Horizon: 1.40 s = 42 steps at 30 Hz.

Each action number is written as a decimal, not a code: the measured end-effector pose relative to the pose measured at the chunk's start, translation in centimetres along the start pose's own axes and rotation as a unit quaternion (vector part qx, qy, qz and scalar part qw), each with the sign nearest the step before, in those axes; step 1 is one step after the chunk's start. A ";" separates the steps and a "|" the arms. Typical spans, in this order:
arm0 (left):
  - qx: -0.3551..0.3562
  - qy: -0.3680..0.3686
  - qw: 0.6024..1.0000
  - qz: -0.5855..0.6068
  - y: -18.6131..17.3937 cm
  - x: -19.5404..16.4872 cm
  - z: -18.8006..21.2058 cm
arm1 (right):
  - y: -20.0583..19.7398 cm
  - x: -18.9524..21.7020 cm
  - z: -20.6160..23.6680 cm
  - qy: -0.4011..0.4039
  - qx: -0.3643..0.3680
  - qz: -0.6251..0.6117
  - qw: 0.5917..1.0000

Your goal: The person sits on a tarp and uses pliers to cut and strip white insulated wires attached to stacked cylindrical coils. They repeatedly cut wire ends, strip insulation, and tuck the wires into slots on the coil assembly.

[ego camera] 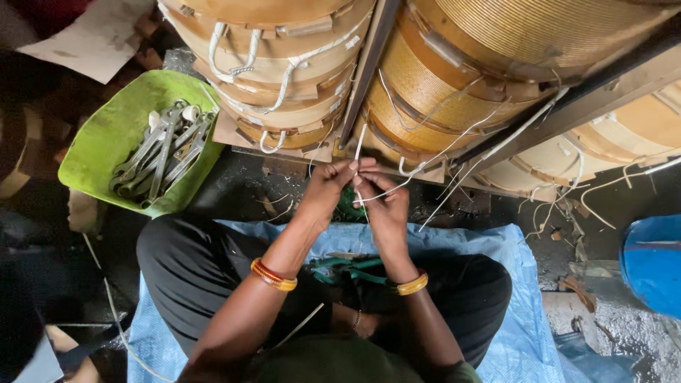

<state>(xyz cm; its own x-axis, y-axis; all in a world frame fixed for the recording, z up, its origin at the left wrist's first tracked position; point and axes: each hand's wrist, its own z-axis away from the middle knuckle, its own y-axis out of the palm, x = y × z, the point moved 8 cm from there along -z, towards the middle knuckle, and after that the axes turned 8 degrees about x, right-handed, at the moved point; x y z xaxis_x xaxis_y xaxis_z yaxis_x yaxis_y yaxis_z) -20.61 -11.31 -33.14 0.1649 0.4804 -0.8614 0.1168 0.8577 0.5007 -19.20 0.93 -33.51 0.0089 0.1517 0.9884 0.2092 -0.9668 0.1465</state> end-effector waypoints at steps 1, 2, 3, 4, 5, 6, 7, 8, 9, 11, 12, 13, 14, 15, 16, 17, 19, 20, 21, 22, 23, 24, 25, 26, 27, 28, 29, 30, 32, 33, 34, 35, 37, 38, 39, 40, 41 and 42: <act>0.020 0.019 1.000 -0.014 0.1 -0.2 0.1 | 0.0 0.1 0.1 0.001 0.000 -0.004 1.000; 0.004 -0.003 1.000 -0.005 -0.3 0.2 -0.1 | 0.0 0.1 0.2 0.004 0.000 -0.010 1.000; -0.011 -0.025 1.000 0.003 -0.7 0.7 -0.6 | 0.0 -0.1 0.6 0.029 -0.006 -0.008 1.000; -0.024 -0.045 0.999 0.010 -1.1 1.0 -1.3 | -0.1 -0.2 1.0 0.051 -0.013 -0.007 0.999; -0.030 -0.039 0.999 0.011 -1.3 0.8 -2.2 | -0.3 -0.3 1.4 0.071 -0.021 -0.005 0.997; -0.035 -0.034 0.999 0.013 -1.4 0.6 -3.1 | -0.2 -0.1 2.0 0.075 -0.014 -0.007 0.997; -0.040 -0.031 0.999 0.016 -1.4 0.5 -3.8 | -0.2 0.1 2.7 0.081 -0.008 -0.009 0.997; -0.034 -0.026 0.999 -0.007 -1.1 -0.1 -4.3 | -0.1 0.2 3.3 0.088 -0.003 -0.010 0.996; -0.026 -0.020 0.999 -0.029 -0.9 -0.5 -4.6 | -0.2 0.7 3.8 0.072 -0.005 0.006 0.997; -0.026 -0.010 0.999 -0.044 -0.9 -0.6 -4.3 | -0.2 1.5 4.4 0.043 -0.003 0.038 0.998; -0.033 -0.011 0.999 -0.038 -0.9 -0.7 -3.4 | -0.2 1.6 4.6 0.045 0.001 0.029 0.999; -0.041 -0.010 0.999 -0.033 -0.9 -1.0 -2.5 | -0.2 1.6 4.6 0.044 0.005 0.019 0.999; -0.083 0.076 0.979 -0.168 -1.0 -2.9 -0.9 | -0.2 1.6 4.5 0.040 0.011 0.009 0.999; -0.122 0.161 0.933 -0.297 -0.5 -4.6 1.5 | -0.3 1.5 4.4 0.042 0.014 0.010 0.999; -0.158 0.240 0.862 -0.418 0.5 -6.2 4.0 | -0.4 1.5 4.2 0.044 0.017 0.011 0.999; -0.097 0.266 0.829 -0.483 1.9 -6.5 5.1 | -0.6 1.4 4.2 0.049 0.022 0.012 0.999; 0.030 0.312 0.736 -0.600 4.4 -6.4 6.9 | -1.1 1.9 4.1 0.036 0.033 0.049 0.998; 0.053 0.334 0.719 -0.606 4.9 -6.5 7.3 | -1.3 2.2 4.1 0.032 0.036 0.067 0.997; 0.075 0.355 0.704 -0.610 5.4 -6.6 7.5 | -1.9 2.5 4.4 0.040 0.028 0.079 0.996; 0.099 0.378 0.686 -0.614 6.1 -6.7 7.4 | -2.5 3.0 4.6 0.044 0.018 0.092 0.995; 0.104 0.375 0.685 -0.616 6.5 -6.6 6.7 | -3.1 3.6 4.6 0.043 0.006 0.104 0.994; 0.111 0.373 0.684 -0.618 7.1 -6.5 6.0 | -3.6 4.7 4.5 0.021 0.004 0.105 0.994; 0.117 0.366 0.686 -0.618 7.8 -6.2 5.4 | -4.1 5.7 4.6 0.005 0.003 0.106 0.994; 0.120 0.383 0.691 -0.600 8.5 -6.4 5.1 | -4.6 6.8 4.8 -0.009 0.001 0.108 0.994; 0.124 0.402 0.696 -0.582 9.2 -6.7 4.8 | -4.9 7.7 4.8 -0.013 0.007 0.091 0.996; 0.127 0.421 0.699 -0.564 9.8 -7.0 4.6 | -5.2 8.7 4.6 -0.019 0.014 0.075 0.997; 0.123 0.421 0.703 -0.560 10.2 -7.2 4.3 | -5.6 9.6 4.5 -0.024 0.022 0.059 0.998; 0.118 0.422 0.706 -0.557 10.6 -7.4 4.0 | -6.6 10.2 4.4 -0.015 -0.006 0.025 1.000; 0.118 0.415 0.709 -0.558 11.0 -7.7 3.8 | -8.6 11.2 4.4 0.001 -0.058 -0.045 0.997; 0.124 0.406 0.710 -0.561 11.1 -7.7 3.8 | -9.2 11.7 4.4 -0.018 -0.066 -0.084 0.994; 0.131 0.398 0.711 -0.565 11.2 -7.6 3.9 | -10.0 12.2 4.4 -0.038 -0.073 -0.124 0.989; 0.134 0.398 0.717 -0.556 11.1 -7.7 4.0 | -10.8 12.5 4.4 -0.059 -0.081 -0.163 0.982; 0.145 0.393 0.731 -0.538 10.9 -7.9 4.3 | -11.2 12.1 4.3 -0.063 -0.037 -0.192 0.979; 0.142 0.394 0.736 -0.532 10.6 -8.1 4.5 | -11.4 11.8 4.3 -0.065 -0.015 -0.205 0.976; 0.138 0.396 0.739 -0.527 10.4 -8.3 4.6 | -11.8 11.4 4.5 -0.075 -0.009 -0.228 0.971; 0.135 0.400 0.741 -0.522 10.2 -8.5 4.7 | -12.2 11.1 4.6 -0.088 -0.002 -0.250 0.964; 0.136 0.390 0.755 -0.509 10.0 -8.6 4.5 | -12.6 10.8 4.7 -0.102 0.006 -0.271 0.957; 0.136 0.379 0.769 -0.496 9.9 -8.7 4.3 | -13.6 10.1 4.9 -0.090 -0.043 -0.208 0.973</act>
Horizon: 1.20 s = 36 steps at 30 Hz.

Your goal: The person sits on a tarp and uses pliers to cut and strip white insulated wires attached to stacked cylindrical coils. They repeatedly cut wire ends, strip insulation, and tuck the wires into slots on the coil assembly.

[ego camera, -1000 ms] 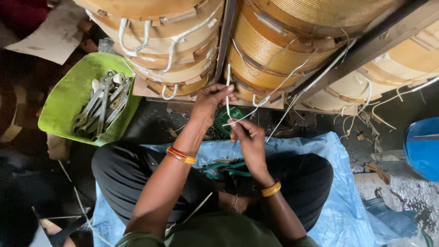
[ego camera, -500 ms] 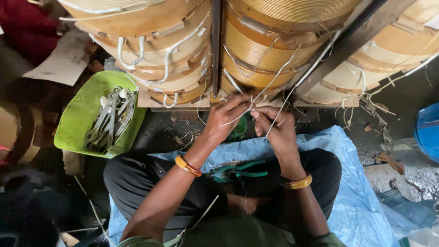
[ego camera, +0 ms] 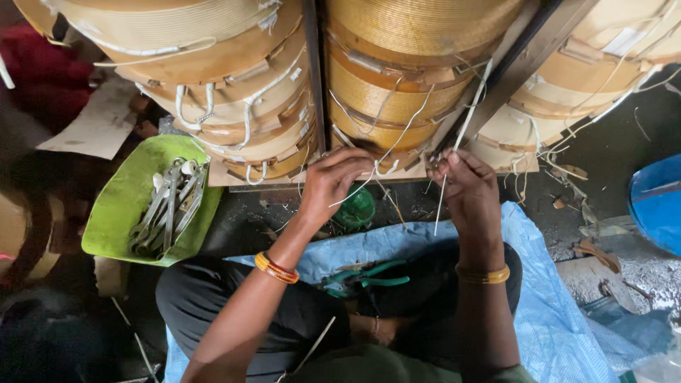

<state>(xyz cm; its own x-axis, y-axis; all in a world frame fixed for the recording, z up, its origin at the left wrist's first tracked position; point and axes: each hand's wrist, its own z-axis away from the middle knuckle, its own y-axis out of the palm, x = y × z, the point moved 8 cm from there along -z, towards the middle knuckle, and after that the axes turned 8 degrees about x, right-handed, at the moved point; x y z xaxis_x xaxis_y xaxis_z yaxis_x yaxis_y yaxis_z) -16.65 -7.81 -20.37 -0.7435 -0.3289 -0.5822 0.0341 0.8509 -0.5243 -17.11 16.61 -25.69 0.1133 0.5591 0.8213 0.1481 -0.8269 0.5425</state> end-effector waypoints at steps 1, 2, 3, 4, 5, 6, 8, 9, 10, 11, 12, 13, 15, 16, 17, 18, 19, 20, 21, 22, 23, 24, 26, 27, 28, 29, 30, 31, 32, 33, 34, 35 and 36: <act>-0.001 -0.015 1.000 0.019 0.0 0.3 -0.1 | -1.0 -0.3 0.3 0.004 -0.046 0.069 0.997; 0.002 -0.011 1.000 0.012 0.2 0.2 -0.4 | -1.8 -0.5 0.6 0.009 -0.093 0.136 0.986; 0.005 -0.008 1.000 0.007 0.5 0.1 -0.7 | -1.4 -0.3 0.2 -0.040 -0.082 0.180 0.979; 0.008 -0.005 1.000 0.003 1.0 0.0 -1.1 | -0.5 -0.4 -0.4 -0.089 -0.070 0.222 0.968; -0.004 -0.005 1.000 -0.007 1.2 -0.1 -1.5 | 0.4 -0.3 -1.0 -0.137 -0.057 0.265 0.953; -0.017 -0.002 1.000 -0.017 1.4 -0.2 -2.1 | 0.6 -1.2 -1.7 -0.129 -0.066 0.235 0.961; -0.036 -0.005 0.999 -0.028 1.8 -0.3 -3.1 | 1.5 -3.1 -3.1 -0.111 -0.079 0.173 0.975; -0.044 -0.011 0.999 -0.028 2.0 -0.2 -3.5 | 2.1 -3.4 -3.5 -0.124 -0.074 0.177 0.973; -0.051 -0.019 0.998 -0.030 2.1 -0.1 -3.9 | 2.7 -3.5 -3.9 -0.136 -0.068 0.181 0.972; -0.064 -0.019 0.997 -0.030 2.1 -0.2 -4.2 | 3.2 -3.5 -4.1 -0.148 -0.062 0.185 0.969; -0.077 -0.021 0.996 -0.029 2.1 -0.2 -4.4 | 3.4 -3.5 -4.1 -0.146 -0.068 0.208 0.965; -0.090 -0.024 0.995 -0.028 2.1 -0.2 -4.5 | 3.6 -3.5 -4.0 -0.143 -0.074 0.230 0.960; -0.097 -0.031 0.994 -0.024 2.2 0.0 -4.6 | 4.0 -3.2 -3.9 -0.140 -0.066 0.245 0.957; -0.100 -0.034 0.994 -0.021 2.3 0.1 -4.7 | 4.2 -3.1 -3.8 -0.142 -0.052 0.238 0.959; -0.099 -0.033 0.994 -0.025 2.4 0.2 -4.7 | 4.5 -3.0 -3.8 -0.144 -0.038 0.232 0.961; -0.097 -0.032 0.994 -0.029 2.5 0.2 -4.8 | 4.5 -2.9 -3.7 -0.143 -0.034 0.226 0.963; -0.096 -0.030 0.994 -0.033 2.5 0.3 -4.8 | 4.6 -2.8 -3.8 -0.142 -0.030 0.219 0.965; -0.096 -0.022 0.994 -0.038 2.5 0.3 -4.8 | 4.7 -2.7 -3.8 -0.141 -0.024 0.212 0.967; -0.095 -0.013 0.994 -0.045 2.5 0.2 -4.9 | 4.7 -2.6 -3.9 -0.138 -0.030 0.226 0.964; -0.095 -0.003 0.994 -0.052 2.5 0.0 -4.9 | 4.6 -2.6 -3.9 -0.134 -0.037 0.239 0.961; -0.090 -0.003 0.994 -0.062 2.5 0.0 -5.0 | 4.6 -2.6 -3.9 -0.130 -0.043 0.253 0.958; -0.084 -0.002 0.994 -0.071 2.5 -0.1 -5.0 | 4.6 -2.6 -4.0 -0.126 -0.040 0.247 0.960; -0.074 0.001 0.994 -0.084 2.6 -0.3 -5.2 | 4.6 -2.7 -4.0 -0.120 -0.035 0.235 0.964; -0.069 0.002 0.994 -0.087 2.7 -0.4 -5.2 | 4.5 -2.8 -4.0 -0.118 -0.040 0.229 0.965; -0.062 0.005 0.994 -0.090 2.7 -0.5 -5.3 | 4.4 -2.9 -3.9 -0.117 -0.047 0.223 0.967; -0.051 0.006 0.993 -0.103 2.9 -0.7 -5.5 | 4.2 -2.9 -3.9 -0.115 -0.055 0.217 0.968; -0.040 0.008 0.992 -0.117 3.1 -0.8 -5.6 | 4.1 -3.0 -3.9 -0.118 -0.057 0.211 0.969; -0.030 0.011 0.991 -0.131 3.2 -0.9 -5.8 | 4.0 -3.0 -3.8 -0.124 -0.057 0.206 0.969; -0.024 0.019 0.991 -0.130 3.3 -1.1 -5.9 | 4.0 -3.0 -3.8 -0.130 -0.057 0.200 0.969; -0.017 0.026 0.991 -0.130 3.3 -1.2 -6.0 | 3.8 -3.0 -3.8 -0.130 -0.060 0.202 0.969; -0.011 0.032 0.991 -0.128 3.4 -1.4 -6.2 | 3.7 -3.1 -3.8 -0.128 -0.064 0.204 0.968; 0.002 0.019 0.991 -0.130 3.5 -1.3 -6.3 | 3.5 -3.3 -3.8 -0.127 -0.066 0.206 0.968; 0.015 0.007 0.991 -0.131 3.6 -1.2 -6.5 | 3.4 -3.3 -3.7 -0.131 -0.070 0.216 0.965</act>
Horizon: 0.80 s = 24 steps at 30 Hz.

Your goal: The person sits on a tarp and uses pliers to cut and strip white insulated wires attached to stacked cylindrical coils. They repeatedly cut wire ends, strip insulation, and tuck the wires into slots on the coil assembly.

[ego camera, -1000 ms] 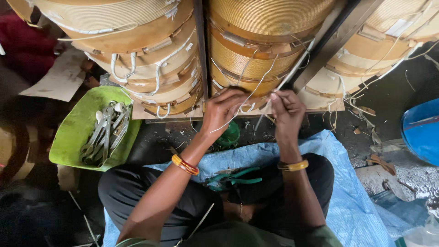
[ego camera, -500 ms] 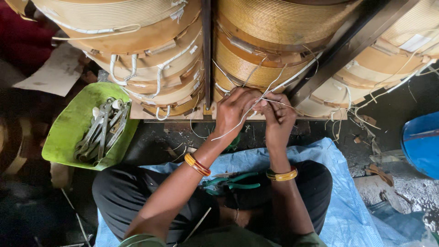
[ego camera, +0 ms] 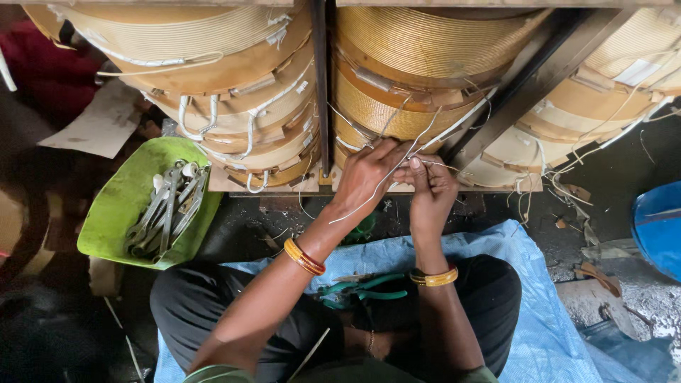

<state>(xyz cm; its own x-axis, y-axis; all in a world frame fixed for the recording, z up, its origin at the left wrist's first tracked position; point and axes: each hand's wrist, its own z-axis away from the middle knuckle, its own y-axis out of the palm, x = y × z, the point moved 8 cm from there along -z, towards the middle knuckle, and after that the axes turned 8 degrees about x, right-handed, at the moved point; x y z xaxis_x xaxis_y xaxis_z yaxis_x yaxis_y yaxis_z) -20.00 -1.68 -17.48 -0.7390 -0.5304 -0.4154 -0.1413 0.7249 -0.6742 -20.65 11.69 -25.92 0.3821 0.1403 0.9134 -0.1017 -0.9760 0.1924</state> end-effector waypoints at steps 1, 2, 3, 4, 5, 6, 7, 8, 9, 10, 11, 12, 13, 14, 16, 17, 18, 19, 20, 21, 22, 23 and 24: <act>0.015 -0.010 1.000 0.001 0.2 0.0 -0.2 | -0.1 -0.1 0.1 -0.004 -0.005 0.011 1.000; 0.022 -0.015 1.000 0.001 0.2 -0.2 -0.3 | -0.1 -0.3 0.2 -0.006 -0.010 0.024 1.000; 0.029 -0.019 0.999 0.001 0.3 -0.4 -0.5 | -0.3 -0.4 0.3 -0.012 -0.020 0.023 0.999; 0.035 -0.021 0.999 -0.001 0.3 -0.6 -0.6 | -0.4 -0.5 0.4 -0.019 -0.030 0.021 0.999; 0.020 -0.021 1.000 -0.010 0.1 -0.8 -0.8 | -0.5 -0.7 0.6 -0.027 -0.039 0.019 0.999; 0.005 -0.023 1.000 -0.018 0.0 -1.2 -1.0 | -0.6 -0.8 0.7 -0.026 -0.049 0.038 0.998; -0.010 -0.023 0.999 -0.026 -0.1 -1.5 -1.2 | -0.7 -0.9 0.9 -0.027 -0.058 0.056 0.996; -0.002 -0.052 0.998 -0.043 0.2 -1.2 -1.5 | -0.8 -1.0 1.0 -0.030 -0.068 0.073 0.995; 0.007 -0.082 0.995 -0.058 0.6 -1.0 -1.8 | -0.7 -0.9 1.0 -0.041 -0.058 0.066 0.995; 0.019 -0.115 0.991 -0.072 1.0 -0.7 -1.8 | -0.5 -0.8 1.1 -0.050 -0.049 0.060 0.996; 0.013 -0.108 0.991 -0.076 1.1 -1.0 -1.9 | -0.4 -0.7 1.2 -0.060 -0.039 0.055 0.996; 0.006 -0.099 0.992 -0.081 1.1 -1.1 -2.1 | -0.6 -0.8 1.2 -0.048 -0.042 0.062 0.996; -0.002 -0.088 0.992 -0.088 1.0 -1.3 -2.2 | -0.7 -0.9 1.3 -0.038 -0.046 0.067 0.996; -0.005 -0.070 0.994 -0.078 1.0 -1.5 -2.3 | -0.8 -1.0 1.3 -0.026 -0.050 0.073 0.996; -0.008 -0.040 0.998 -0.055 0.8 -1.7 -2.2 | -0.7 -0.6 1.3 -0.040 -0.041 0.073 0.996; -0.005 -0.037 0.998 -0.059 0.7 -1.7 -2.2 | -0.6 -0.4 1.3 -0.046 -0.037 0.072 0.996; 0.000 -0.034 0.997 -0.062 0.6 -1.6 -2.2 | -0.6 -0.2 1.3 -0.055 -0.039 0.068 0.995; 0.005 -0.031 0.997 -0.064 0.5 -1.6 -2.2 | -0.6 -0.1 1.3 -0.063 -0.041 0.064 0.995; 0.028 -0.033 0.998 -0.052 0.6 -1.4 -2.2 | -0.5 0.1 1.3 -0.071 -0.044 0.060 0.995; 0.051 -0.032 0.997 -0.042 0.8 -1.2 -2.2 | -0.5 0.2 1.3 -0.073 -0.049 0.060 0.994; 0.074 -0.032 0.996 -0.031 1.0 -1.0 -2.4 | -0.5 0.3 1.4 -0.075 -0.053 0.060 0.994; 0.082 -0.012 0.995 -0.060 1.0 -1.2 -2.5 | -0.5 0.3 1.4 -0.076 -0.056 0.062 0.994; 0.090 0.008 0.992 -0.088 1.1 -1.4 -2.7 | -0.5 0.0 1.4 -0.056 -0.063 0.055 0.995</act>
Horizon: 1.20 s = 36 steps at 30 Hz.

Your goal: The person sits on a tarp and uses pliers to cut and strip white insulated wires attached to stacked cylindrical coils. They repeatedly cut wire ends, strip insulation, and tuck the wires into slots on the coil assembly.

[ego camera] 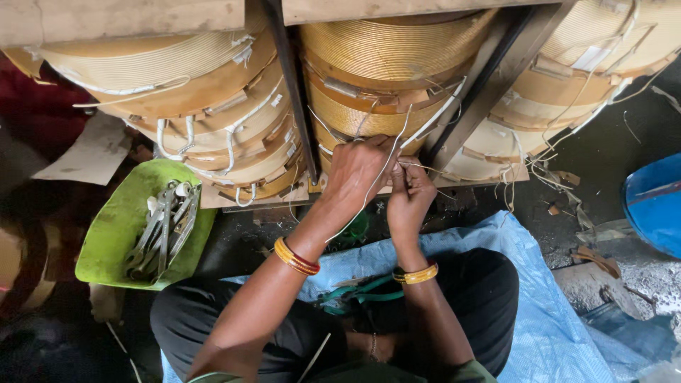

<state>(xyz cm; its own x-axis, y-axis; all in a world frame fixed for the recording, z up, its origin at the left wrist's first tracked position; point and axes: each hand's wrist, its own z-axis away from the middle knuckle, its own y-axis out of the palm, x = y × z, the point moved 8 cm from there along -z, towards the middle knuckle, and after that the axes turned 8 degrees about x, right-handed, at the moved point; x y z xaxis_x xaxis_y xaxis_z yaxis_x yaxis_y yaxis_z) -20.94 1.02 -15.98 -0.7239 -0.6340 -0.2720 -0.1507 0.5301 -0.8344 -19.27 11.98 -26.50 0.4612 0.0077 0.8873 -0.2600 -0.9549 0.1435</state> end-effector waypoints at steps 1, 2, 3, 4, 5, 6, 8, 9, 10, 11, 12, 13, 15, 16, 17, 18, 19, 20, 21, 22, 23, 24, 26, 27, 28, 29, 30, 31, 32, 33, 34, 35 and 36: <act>0.006 0.019 0.999 -0.032 0.0 -0.2 -0.2 | -0.1 -0.2 0.1 0.019 -0.007 -0.006 1.000; 0.016 0.029 0.999 -0.032 0.1 -0.1 -0.4 | -0.1 -0.4 0.1 0.037 -0.013 -0.013 0.999; 0.026 0.038 0.998 -0.031 0.2 -0.1 -0.6 | -0.1 -0.1 0.1 0.024 -0.013 -0.002 1.000; 0.037 0.047 0.998 -0.030 0.3 0.0 -0.7 | 0.0 0.2 0.1 0.012 -0.012 0.008 1.000; 0.039 0.047 0.998 -0.027 0.3 0.1 -0.8 | 0.0 0.6 0.1 -0.002 -0.012 0.018 1.000; 0.042 0.046 0.998 -0.025 0.3 0.2 -0.9 | 0.0 0.3 0.1 0.021 -0.014 -0.002 1.000; 0.048 0.049 0.997 -0.020 0.4 0.3 -1.0 | 0.1 -0.4 0.2 0.069 -0.018 -0.042 0.997; 0.051 0.055 0.997 -0.018 0.4 0.3 -1.0 | 0.2 -0.2 0.1 0.064 -0.013 -0.037 0.997; 0.053 0.060 0.997 -0.015 0.4 0.2 -1.1 | 0.3 0.0 0.1 0.058 -0.008 -0.032 0.998; 0.056 0.058 0.997 -0.013 0.5 0.3 -1.2 | 0.4 0.1 0.0 0.053 -0.002 -0.026 0.998; 0.058 0.057 0.997 -0.013 0.5 0.3 -1.2 | 0.3 0.2 0.0 0.048 -0.004 -0.030 0.998; 0.060 0.056 0.997 -0.013 0.5 0.4 -1.4 | 0.3 0.3 0.0 0.043 -0.006 -0.034 0.998; 0.067 0.054 0.996 -0.031 0.5 0.6 -1.5 | 0.2 0.2 0.1 0.045 -0.008 -0.034 0.998; 0.071 0.052 0.995 -0.039 0.4 0.6 -1.7 | 0.2 0.0 0.2 0.051 -0.009 -0.031 0.998; 0.078 0.036 0.996 -0.029 0.5 0.9 -1.8 | 0.1 -0.1 0.2 0.056 -0.011 -0.027 0.998; 0.084 0.020 0.996 -0.019 0.6 1.1 -2.0 | 0.1 -0.2 0.3 0.053 -0.014 -0.032 0.998; 0.090 0.001 0.996 -0.008 0.7 1.2 -2.1 | 0.0 -0.3 0.3 0.052 -0.015 -0.037 0.998; 0.092 -0.022 0.996 0.003 1.0 1.3 -2.3 | 0.1 -0.4 0.4 0.052 -0.016 -0.043 0.998; 0.093 -0.043 0.995 0.011 1.3 1.3 -2.5 | 0.1 -0.5 0.4 0.052 -0.019 -0.042 0.998; 0.093 -0.063 0.994 0.017 1.5 1.3 -2.7 | 0.0 -0.5 0.5 0.050 -0.022 -0.043 0.998; 0.083 -0.072 0.994 0.002 1.5 1.2 -2.7 | 0.0 -0.6 0.6 0.049 -0.026 -0.043 0.998; 0.073 -0.078 0.994 -0.012 1.5 1.0 -2.7 | 0.1 -0.6 0.7 0.048 -0.024 -0.038 0.998; 0.066 -0.069 0.995 -0.013 1.5 0.8 -2.5 | 0.1 -0.5 0.9 0.045 -0.025 -0.026 0.998; 0.068 -0.055 0.996 0.002 1.4 0.7 -2.3 | 0.1 -0.5 1.1 0.047 -0.030 -0.033 0.998; 0.069 -0.042 0.997 0.019 1.3 0.8 -2.1 | 0.0 -0.5 1.2 0.049 -0.035 -0.039 0.997; 0.060 -0.021 0.997 0.033 1.0 0.7 -1.8 | 0.0 -0.5 1.3 0.051 -0.039 -0.044 0.997; 0.051 -0.002 0.998 0.047 0.6 0.6 -1.5 | 0.0 -0.5 1.4 0.053 -0.040 -0.039 0.997; 0.043 0.018 0.997 0.059 0.3 0.5 -1.3 | 0.1 -0.5 1.5 0.055 -0.042 -0.037 0.997; 0.046 0.007 0.996 0.070 0.3 0.7 -1.1 | 0.1 -0.5 1.5 0.057 -0.043 -0.034 0.997; 0.047 -0.007 0.995 0.083 0.3 0.9 -0.9 | 0.3 -0.5 1.5 0.056 -0.041 -0.041 0.997; 0.049 -0.024 0.994 0.095 0.4 1.1 -0.6 | 0.4 -0.5 1.4 0.057 -0.038 -0.049 0.996; 0.029 -0.023 0.995 0.092 0.1 0.9 -0.5 | 0.5 -0.5 1.4 0.055 -0.036 -0.059 0.996; 0.008 -0.021 0.996 0.088 -0.2 0.7 -0.4 | 0.6 -0.4 1.3 0.048 -0.035 -0.052 0.997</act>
<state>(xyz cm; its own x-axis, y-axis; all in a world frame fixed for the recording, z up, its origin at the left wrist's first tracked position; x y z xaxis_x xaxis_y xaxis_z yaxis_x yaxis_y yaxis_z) -21.68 0.74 -15.80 -0.7099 -0.5547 -0.4341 -0.0123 0.6260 -0.7797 -18.48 11.02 -27.40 0.4057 0.1378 0.9035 -0.2753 -0.9242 0.2646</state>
